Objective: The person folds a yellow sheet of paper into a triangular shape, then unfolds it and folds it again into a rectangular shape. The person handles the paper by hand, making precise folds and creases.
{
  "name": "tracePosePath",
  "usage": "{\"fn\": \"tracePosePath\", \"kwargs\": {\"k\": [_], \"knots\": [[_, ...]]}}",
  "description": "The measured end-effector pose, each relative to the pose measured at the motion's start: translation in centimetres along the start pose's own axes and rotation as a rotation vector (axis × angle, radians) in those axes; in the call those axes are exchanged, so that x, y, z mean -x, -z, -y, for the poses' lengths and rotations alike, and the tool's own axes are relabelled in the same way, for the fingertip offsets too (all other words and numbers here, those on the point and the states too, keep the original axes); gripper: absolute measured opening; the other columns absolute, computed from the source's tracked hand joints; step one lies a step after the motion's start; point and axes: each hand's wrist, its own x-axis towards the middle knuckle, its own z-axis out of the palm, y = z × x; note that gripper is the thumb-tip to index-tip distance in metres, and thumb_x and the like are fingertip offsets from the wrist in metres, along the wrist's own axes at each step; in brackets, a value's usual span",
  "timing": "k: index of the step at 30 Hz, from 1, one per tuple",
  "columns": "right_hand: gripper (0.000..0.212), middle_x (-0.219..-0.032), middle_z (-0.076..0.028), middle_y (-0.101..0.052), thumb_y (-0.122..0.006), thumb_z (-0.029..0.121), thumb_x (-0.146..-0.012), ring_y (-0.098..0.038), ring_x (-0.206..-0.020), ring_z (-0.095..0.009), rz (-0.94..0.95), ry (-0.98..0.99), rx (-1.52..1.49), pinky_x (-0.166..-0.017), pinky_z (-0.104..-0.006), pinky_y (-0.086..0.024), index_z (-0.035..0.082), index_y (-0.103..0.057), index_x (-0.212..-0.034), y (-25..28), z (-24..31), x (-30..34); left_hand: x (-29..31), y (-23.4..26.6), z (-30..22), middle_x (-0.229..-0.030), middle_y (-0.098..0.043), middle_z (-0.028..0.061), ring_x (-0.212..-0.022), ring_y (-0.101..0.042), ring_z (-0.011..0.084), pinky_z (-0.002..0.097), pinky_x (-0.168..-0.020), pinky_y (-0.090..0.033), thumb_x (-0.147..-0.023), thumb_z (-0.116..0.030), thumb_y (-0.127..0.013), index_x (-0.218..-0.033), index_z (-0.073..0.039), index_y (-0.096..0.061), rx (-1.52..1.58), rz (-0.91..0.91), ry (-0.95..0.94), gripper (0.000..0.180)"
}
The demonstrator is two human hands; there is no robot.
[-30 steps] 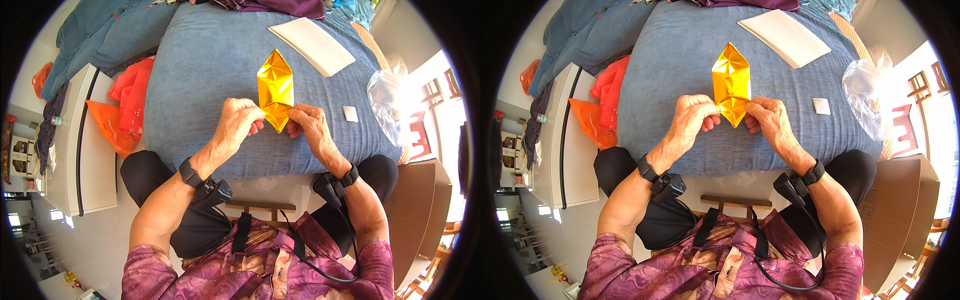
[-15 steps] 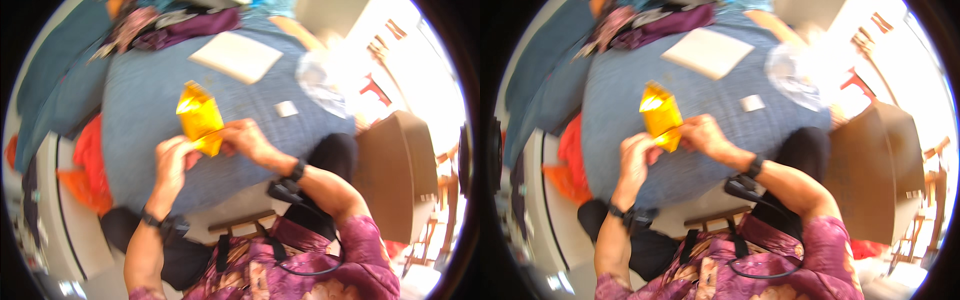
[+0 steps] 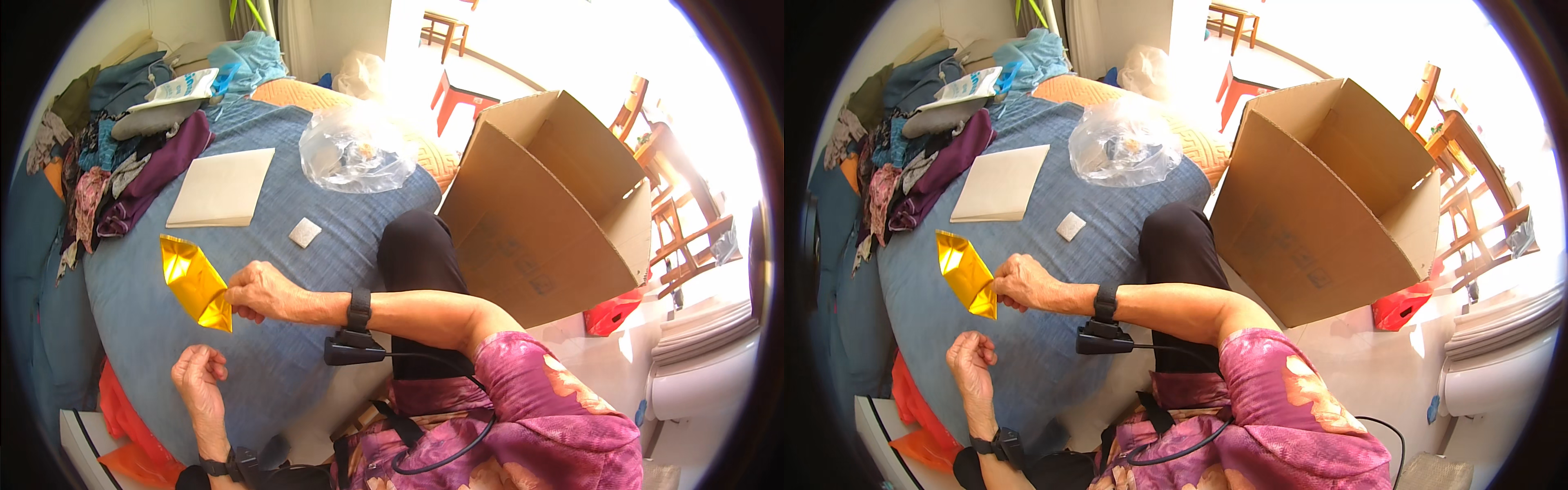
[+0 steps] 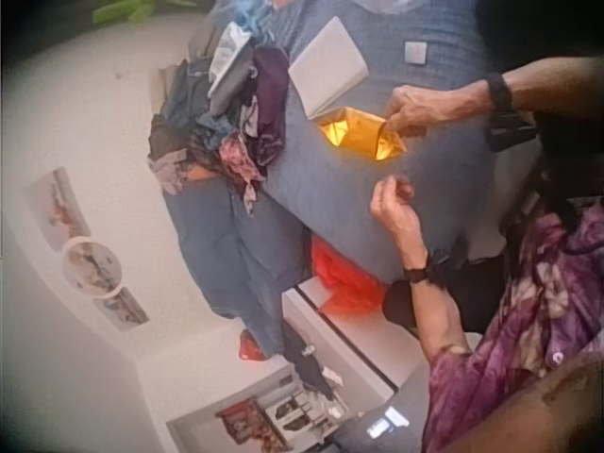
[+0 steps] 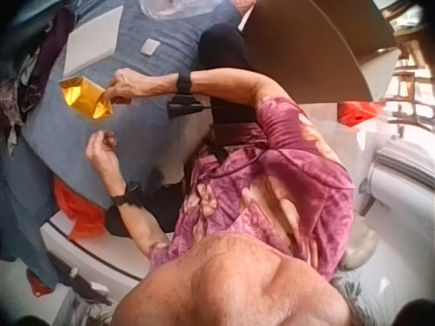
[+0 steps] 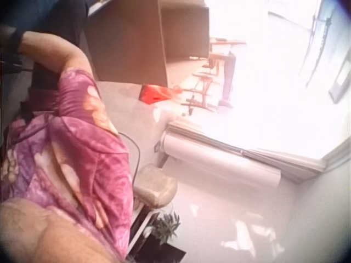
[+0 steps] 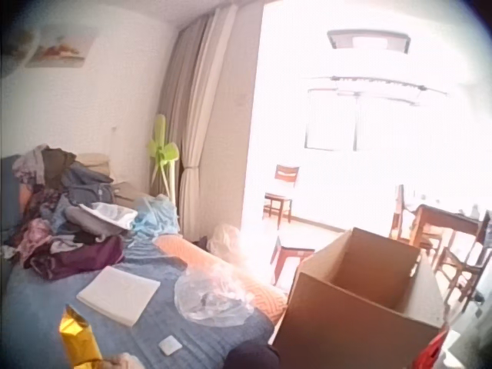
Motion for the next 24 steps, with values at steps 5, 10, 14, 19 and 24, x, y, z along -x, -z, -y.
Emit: {"fn": "tracePosePath", "kwargs": {"k": [5,10,14,19,24], "knots": [[0.026,-0.072,-0.008,-0.067,-0.063,0.021,-0.098,-0.065,-0.059,-0.016,-0.193,0.175,-0.216,-0.055,-0.0308,-0.056,-0.002,-0.069,-0.087,7.6,4.5,0.6,0.2,-0.2,-0.7,-0.074,-0.066,0.0092,-0.057,-0.053,0.0107,0.0256,-0.051,-0.042,-0.095,-0.013,-0.062,-0.085,-0.001,-0.065,-0.008,0.011,-0.032,0.016],[0.028,-0.086,-0.01,-0.068,-0.057,0.024,-0.097,-0.068,-0.081,-0.021,-0.714,0.531,-0.164,-0.072,-0.0374,-0.059,-0.001,-0.069,-0.091,20.6,10.8,5.4,0.2,0.1,-0.7,-0.074,-0.066,0.0086,-0.057,-0.053,0.0098,0.0251,-0.051,-0.042,-0.096,-0.012,-0.062,-0.084,-0.002,-0.064,-0.009,0.02,-0.084,0.016],[0.041,-0.122,-0.027,-0.064,-0.053,0.018,-0.103,-0.066,-0.11,-0.036,-1.064,0.724,-0.305,-0.094,-0.0463,-0.058,-0.012,-0.051,-0.131,27.3,13.4,10.5,0.3,0.0,-1.0,-0.074,-0.066,0.0084,-0.057,-0.054,0.0101,0.025,-0.052,-0.042,-0.095,-0.012,-0.062,-0.086,-0.001,-0.065,-0.004,-0.002,-0.087,0.014],[0.038,-0.116,-0.022,-0.066,-0.058,0.011,-0.101,-0.07,-0.1,-0.028,-1.137,0.815,-0.264,-0.077,-0.0366,-0.061,-0.007,-0.049,-0.133,29.2,11.0,13.6,0.3,-0.1,-1.0,-0.074,-0.066,0.0084,-0.058,-0.054,0.0111,0.0249,-0.053,-0.043,-0.094,-0.011,-0.062,-0.086,0.0,-0.066,-0.045,-0.002,-0.076,0.014],[0.027,-0.11,-0.015,-0.069,-0.058,0.002,-0.097,-0.07,-0.094,-0.023,-1.136,0.814,-0.292,-0.076,-0.0337,-0.06,-0.004,-0.055,-0.124,25.2,9.7,11.5,0.2,0.6,-0.4,-0.073,-0.066,0.0084,-0.058,-0.054,0.0106,0.0259,-0.054,-0.043,-0.095,-0.012,-0.061,-0.084,-0.002,-0.066,-0.074,-0.026,-0.043,0.016]]}}
